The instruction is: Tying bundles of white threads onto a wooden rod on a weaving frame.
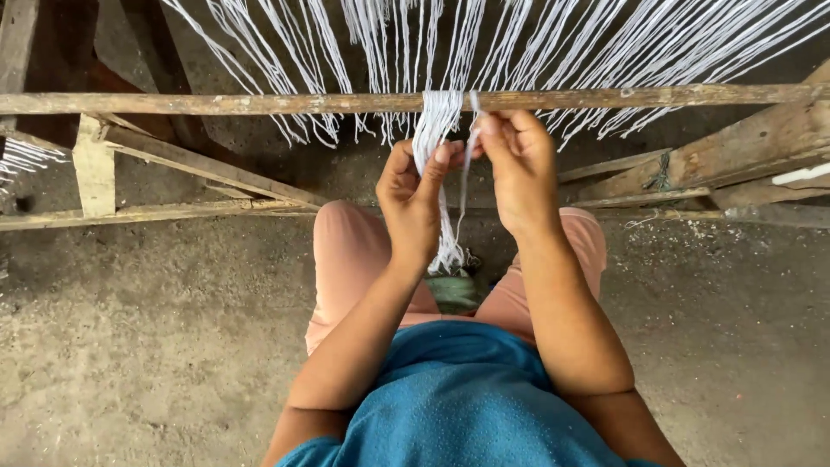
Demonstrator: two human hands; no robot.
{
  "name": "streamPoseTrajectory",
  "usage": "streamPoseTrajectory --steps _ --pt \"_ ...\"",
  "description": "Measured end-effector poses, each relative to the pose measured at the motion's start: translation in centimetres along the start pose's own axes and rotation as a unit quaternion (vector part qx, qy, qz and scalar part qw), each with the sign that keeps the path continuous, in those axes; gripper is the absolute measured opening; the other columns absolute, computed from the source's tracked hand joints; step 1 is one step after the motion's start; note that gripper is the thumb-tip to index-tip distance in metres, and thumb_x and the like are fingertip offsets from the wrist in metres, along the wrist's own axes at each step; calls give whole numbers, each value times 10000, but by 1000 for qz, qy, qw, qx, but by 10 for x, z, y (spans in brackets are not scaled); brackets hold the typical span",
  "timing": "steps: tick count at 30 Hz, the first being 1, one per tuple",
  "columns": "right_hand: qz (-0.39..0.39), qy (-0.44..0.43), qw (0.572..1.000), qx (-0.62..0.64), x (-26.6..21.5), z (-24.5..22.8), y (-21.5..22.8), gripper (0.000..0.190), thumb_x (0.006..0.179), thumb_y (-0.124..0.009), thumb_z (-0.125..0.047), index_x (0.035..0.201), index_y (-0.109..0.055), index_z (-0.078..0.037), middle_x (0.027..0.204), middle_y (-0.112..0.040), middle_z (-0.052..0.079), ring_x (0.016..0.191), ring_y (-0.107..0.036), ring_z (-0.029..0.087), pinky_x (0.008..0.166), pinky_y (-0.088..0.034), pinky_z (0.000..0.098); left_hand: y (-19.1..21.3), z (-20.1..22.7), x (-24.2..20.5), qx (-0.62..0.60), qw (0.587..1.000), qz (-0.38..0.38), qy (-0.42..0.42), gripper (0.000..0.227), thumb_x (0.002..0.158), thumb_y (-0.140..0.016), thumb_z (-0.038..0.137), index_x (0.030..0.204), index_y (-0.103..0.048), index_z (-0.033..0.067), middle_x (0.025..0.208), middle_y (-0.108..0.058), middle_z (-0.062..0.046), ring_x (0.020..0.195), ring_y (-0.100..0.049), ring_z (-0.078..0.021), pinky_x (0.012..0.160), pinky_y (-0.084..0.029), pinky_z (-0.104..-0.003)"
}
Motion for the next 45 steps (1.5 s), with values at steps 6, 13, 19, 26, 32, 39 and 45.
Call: streamPoseTrajectory --steps 6,13,19,26,32,39,45 --pt "-40 -152 981 114 -4 -6 -4 232 971 -712 -102 1147 -587 -17 926 -629 89 716 -643 160 479 -486 209 4 -2 0 79 997 -8 14 89 953 -740 83 996 -747 6 855 -773 -132 894 -653 -94 838 -576 -306" --pt "-14 -90 988 121 13 -3 41 81 1053 -532 -51 1132 -550 -45 797 -589 91 528 -449 27 371 -328 128 11 15 6 127 991 -46 25 135 984 -711 94 1046 -744 -21 917 -766 -182 896 -725 -194 898 -574 -349" --pt "37 -234 940 247 11 -36 170 78 1012 -577 -122 934 -585 -124 759 -369 -13 579 -353 36 416 -222 102 26 4 12 138 988 -76 -8 143 1037 -640 6 1113 -684 -107 919 -729 -239 729 -704 -227 677 -575 -314" --pt "162 -243 950 110 10 -85 265 144 1084 -433 -146 954 -488 -117 796 -537 -13 558 -355 37 414 -255 143 34 -4 13 130 987 -92 -17 185 1056 -672 140 1191 -700 16 1012 -747 -116 723 -669 -137 636 -518 -238" --pt "243 -217 941 91 12 -95 319 195 1042 -450 -289 913 -497 -150 788 -511 -22 580 -350 49 425 -229 168 38 -7 15 135 985 -103 -27 180 1067 -666 151 1193 -693 26 1042 -743 -106 797 -710 -151 692 -588 -251" --pt "326 -176 919 137 23 -76 324 173 972 -432 -285 889 -429 -133 782 -510 37 571 -355 81 405 -230 196 38 -10 16 139 984 -99 -41 169 1065 -679 181 1171 -710 53 1018 -748 -90 722 -665 -118 626 -479 -219" --pt "480 -20 876 -43 -17 78 299 525 962 -460 -710 830 -565 -213 584 -363 -43 470 -334 74 404 -219 185 26 1 10 292 956 -26 -18 205 1082 -630 198 940 -743 103 723 -710 -68 528 -537 -126 559 -417 -249"
Point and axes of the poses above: each hand's wrist, its own x-axis towards the middle knuckle, its own y-axis out of the back of the hand, z = x × y, the point moved 4 cm from there along x, towards the middle knuckle
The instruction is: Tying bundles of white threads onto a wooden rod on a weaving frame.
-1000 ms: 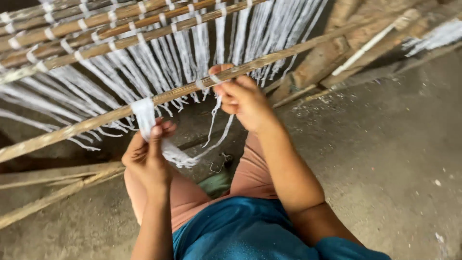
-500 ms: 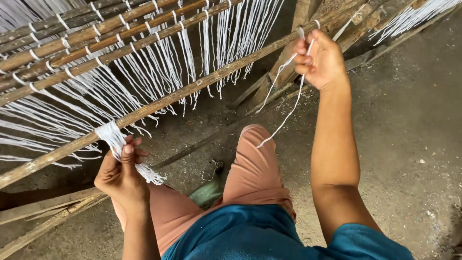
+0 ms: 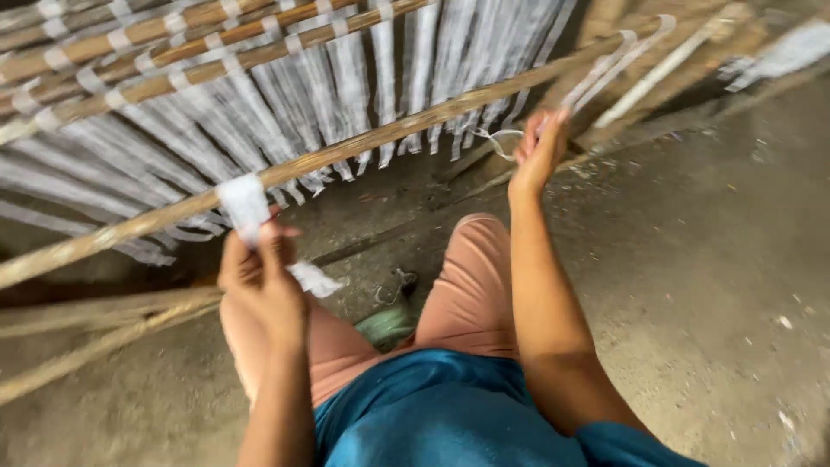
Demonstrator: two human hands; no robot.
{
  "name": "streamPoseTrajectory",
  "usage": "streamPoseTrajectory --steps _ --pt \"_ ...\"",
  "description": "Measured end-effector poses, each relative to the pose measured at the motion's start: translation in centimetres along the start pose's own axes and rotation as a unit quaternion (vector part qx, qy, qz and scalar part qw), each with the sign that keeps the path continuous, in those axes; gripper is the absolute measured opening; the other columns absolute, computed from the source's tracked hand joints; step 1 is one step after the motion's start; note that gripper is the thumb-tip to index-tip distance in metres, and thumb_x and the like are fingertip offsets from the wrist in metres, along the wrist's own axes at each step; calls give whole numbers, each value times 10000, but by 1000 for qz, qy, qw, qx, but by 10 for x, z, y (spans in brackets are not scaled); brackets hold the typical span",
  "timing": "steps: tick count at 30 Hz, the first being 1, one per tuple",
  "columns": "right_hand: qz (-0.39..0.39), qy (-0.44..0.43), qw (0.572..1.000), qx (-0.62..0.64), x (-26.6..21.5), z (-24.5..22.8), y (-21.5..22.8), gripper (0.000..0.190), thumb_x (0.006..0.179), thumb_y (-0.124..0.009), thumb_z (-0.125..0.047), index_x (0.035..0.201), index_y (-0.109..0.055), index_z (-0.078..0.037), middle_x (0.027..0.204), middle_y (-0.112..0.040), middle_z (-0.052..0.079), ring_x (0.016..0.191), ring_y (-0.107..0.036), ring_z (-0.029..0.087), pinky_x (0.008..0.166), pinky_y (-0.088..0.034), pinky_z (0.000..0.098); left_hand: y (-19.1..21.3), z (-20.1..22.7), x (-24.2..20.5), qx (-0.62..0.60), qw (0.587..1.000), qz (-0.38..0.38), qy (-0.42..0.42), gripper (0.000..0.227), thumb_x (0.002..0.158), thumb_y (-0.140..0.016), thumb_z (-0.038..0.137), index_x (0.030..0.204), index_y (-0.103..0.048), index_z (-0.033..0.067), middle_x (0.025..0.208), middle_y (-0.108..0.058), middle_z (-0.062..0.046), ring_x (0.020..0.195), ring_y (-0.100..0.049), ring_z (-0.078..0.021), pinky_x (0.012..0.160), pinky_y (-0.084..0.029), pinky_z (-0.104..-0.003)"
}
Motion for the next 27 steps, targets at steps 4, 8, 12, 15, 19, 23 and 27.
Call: streamPoseTrajectory --steps 4,8,12,15,19,23,27 --pt "32 -93 995 -35 -70 137 2 442 937 -659 -645 911 -570 -213 727 -600 -52 551 -425 53 455 -232 208 -7 -21 -2 -115 991 64 7 139 1049 -629 199 1105 -699 92 668 -653 -71 543 -471 -67 517 -353 -209" --pt "-297 -272 875 -269 -167 174 -43 296 965 -642 -418 1000 -646 -124 646 -485 -14 471 -425 85 357 -343 204 -13 -14 -1 -193 980 42 -8 137 1054 -606 194 1006 -682 89 693 -618 -35 515 -452 -53 472 -384 -210" --pt "-494 -124 860 -22 -229 42 -146 260 1058 -593 -217 1125 -708 5 663 -501 50 436 -441 73 413 -367 194 -18 -7 -4 -227 973 25 -10 167 1071 -572 192 1018 -655 57 701 -620 -49 475 -477 -57 442 -389 -206" --pt "-481 -8 876 24 -244 -45 -174 181 1066 -604 -187 1130 -680 -36 869 -635 94 680 -586 130 544 -489 227 -20 -7 -4 -225 974 25 -9 166 1069 -580 189 1041 -637 36 731 -627 -39 495 -496 -49 454 -408 -202" --pt "-496 -7 866 56 -253 -73 -187 86 1039 -660 -113 1015 -664 -31 691 -542 58 565 -467 95 516 -431 210 -18 -6 1 -201 979 16 -33 137 1060 -589 160 1022 -640 40 727 -635 -36 523 -539 -46 482 -425 -196" --pt "-495 16 866 70 -248 -65 -187 76 1059 -615 -92 1042 -637 -22 663 -516 39 518 -450 83 508 -410 205 -20 -10 -1 -204 978 6 -32 144 1065 -579 158 1031 -629 27 746 -638 -59 515 -541 -72 492 -435 -212" --pt "-501 21 862 76 -245 -61 -184 165 1111 -512 -182 1045 -586 -50 743 -525 67 540 -461 113 527 -412 226 -23 -13 -5 -224 974 -17 -32 162 1081 -553 173 1033 -628 37 770 -635 -59 536 -536 -68 521 -444 -223"
Point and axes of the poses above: each hand's wrist, its own x-axis towards the middle knuckle, its own y-axis out of the back of the hand, z = x × y, the point moved 4 cm from there along x, towards the middle knuckle
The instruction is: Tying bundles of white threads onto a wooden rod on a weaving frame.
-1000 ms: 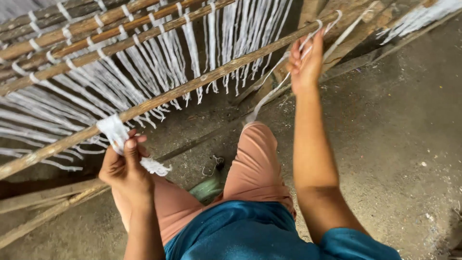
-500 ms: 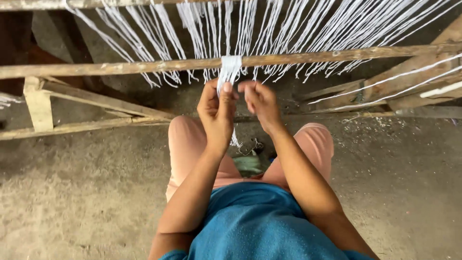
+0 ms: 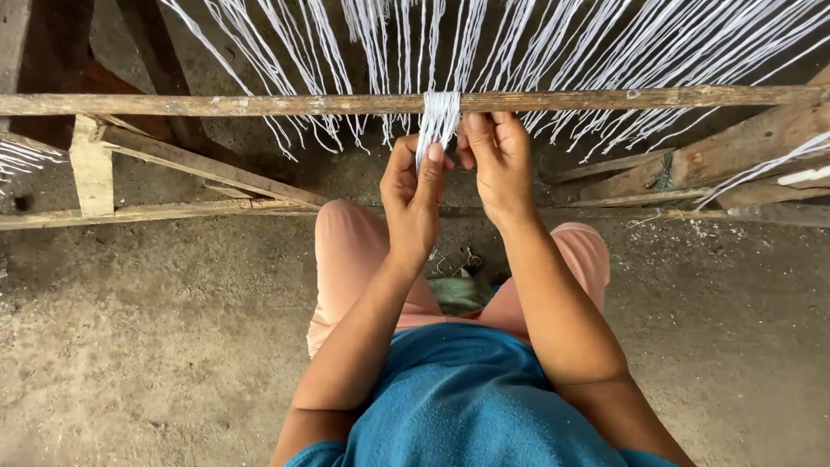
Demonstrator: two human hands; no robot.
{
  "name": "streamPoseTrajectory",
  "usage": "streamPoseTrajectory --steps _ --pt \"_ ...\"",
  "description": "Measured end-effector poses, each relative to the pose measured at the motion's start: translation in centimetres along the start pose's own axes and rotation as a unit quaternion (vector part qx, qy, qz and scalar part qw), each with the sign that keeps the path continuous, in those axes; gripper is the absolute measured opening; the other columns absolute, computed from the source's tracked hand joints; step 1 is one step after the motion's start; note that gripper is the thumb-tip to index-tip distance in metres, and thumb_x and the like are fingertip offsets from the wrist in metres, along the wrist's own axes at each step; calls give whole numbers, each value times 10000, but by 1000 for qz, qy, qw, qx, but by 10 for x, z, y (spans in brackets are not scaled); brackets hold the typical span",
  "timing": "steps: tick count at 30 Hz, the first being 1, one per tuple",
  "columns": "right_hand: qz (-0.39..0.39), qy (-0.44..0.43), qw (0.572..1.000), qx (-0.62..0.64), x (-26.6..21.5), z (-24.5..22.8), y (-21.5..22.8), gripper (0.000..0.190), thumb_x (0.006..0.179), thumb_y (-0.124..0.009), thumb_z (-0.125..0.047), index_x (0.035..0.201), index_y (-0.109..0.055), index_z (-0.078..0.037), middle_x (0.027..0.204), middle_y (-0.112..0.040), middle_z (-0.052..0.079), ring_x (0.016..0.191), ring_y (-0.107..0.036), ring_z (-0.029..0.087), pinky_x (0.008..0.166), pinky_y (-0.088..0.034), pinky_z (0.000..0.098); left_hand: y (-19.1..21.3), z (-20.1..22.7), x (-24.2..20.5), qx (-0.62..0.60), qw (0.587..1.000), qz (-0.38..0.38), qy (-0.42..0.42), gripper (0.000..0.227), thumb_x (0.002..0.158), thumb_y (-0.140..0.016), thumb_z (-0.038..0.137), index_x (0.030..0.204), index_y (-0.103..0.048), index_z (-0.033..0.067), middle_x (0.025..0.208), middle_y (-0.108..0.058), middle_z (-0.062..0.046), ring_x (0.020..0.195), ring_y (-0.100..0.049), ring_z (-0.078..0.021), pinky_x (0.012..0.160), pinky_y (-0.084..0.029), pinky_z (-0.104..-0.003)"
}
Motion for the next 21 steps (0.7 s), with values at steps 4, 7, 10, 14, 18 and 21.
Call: streamPoseTrajectory --steps 4,7,10,14,18,21 --pt "5 -25 1000 1 1 2 8 145 1117 -514 -180 1079 -596 -67 762 -518 33 595 -450 74 561 -409 209 5 -7 0 1 1000 -6 6 156 1081 -554 161 1050 -642 36 764 -642 -64 538 -524 -58 509 -426 -215" --pt "-33 -22 999 -18 2 -2 0 116 1075 -607 -146 1070 -637 -34 705 -550 51 545 -500 106 542 -445 224 1 0 2 -3 1000 -15 12 158 1080 -560 176 1047 -651 51 755 -648 -75 528 -511 -67 505 -418 -214" --pt "-35 -15 999 -17 2 -6 -5 116 1072 -601 -126 1086 -634 -16 696 -547 42 528 -483 86 519 -425 204 5 -3 2 -7 1000 -13 16 154 1077 -566 173 1058 -660 52 755 -658 -83 530 -501 -66 506 -412 -215" --pt "-19 -16 1000 -2 3 -3 4 155 1100 -554 -142 1174 -602 -15 792 -522 32 619 -460 76 575 -429 208 12 -9 4 2 1000 -12 22 178 1073 -576 178 1074 -698 48 759 -681 -99 534 -491 -60 503 -404 -211" --pt "-42 -4 999 -11 4 -10 -1 129 1068 -612 -96 1154 -622 -2 774 -544 24 588 -494 59 560 -456 192 7 -1 8 2 1000 -15 21 179 1062 -592 172 1049 -716 43 733 -684 -100 509 -456 -53 496 -379 -200" --pt "-45 -3 999 -10 0 -30 -21 105 1059 -590 -57 1132 -625 11 792 -555 32 583 -494 60 547 -439 188 7 -6 4 -2 999 -12 30 184 1063 -596 175 1079 -723 43 732 -695 -113 501 -457 -56 491 -384 -205"
Point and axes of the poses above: each hand's wrist, its own x-axis towards the middle knuckle, its own y-axis out of the back of the hand, z = x × y, the point moved 4 cm from there along x, towards the middle knuckle
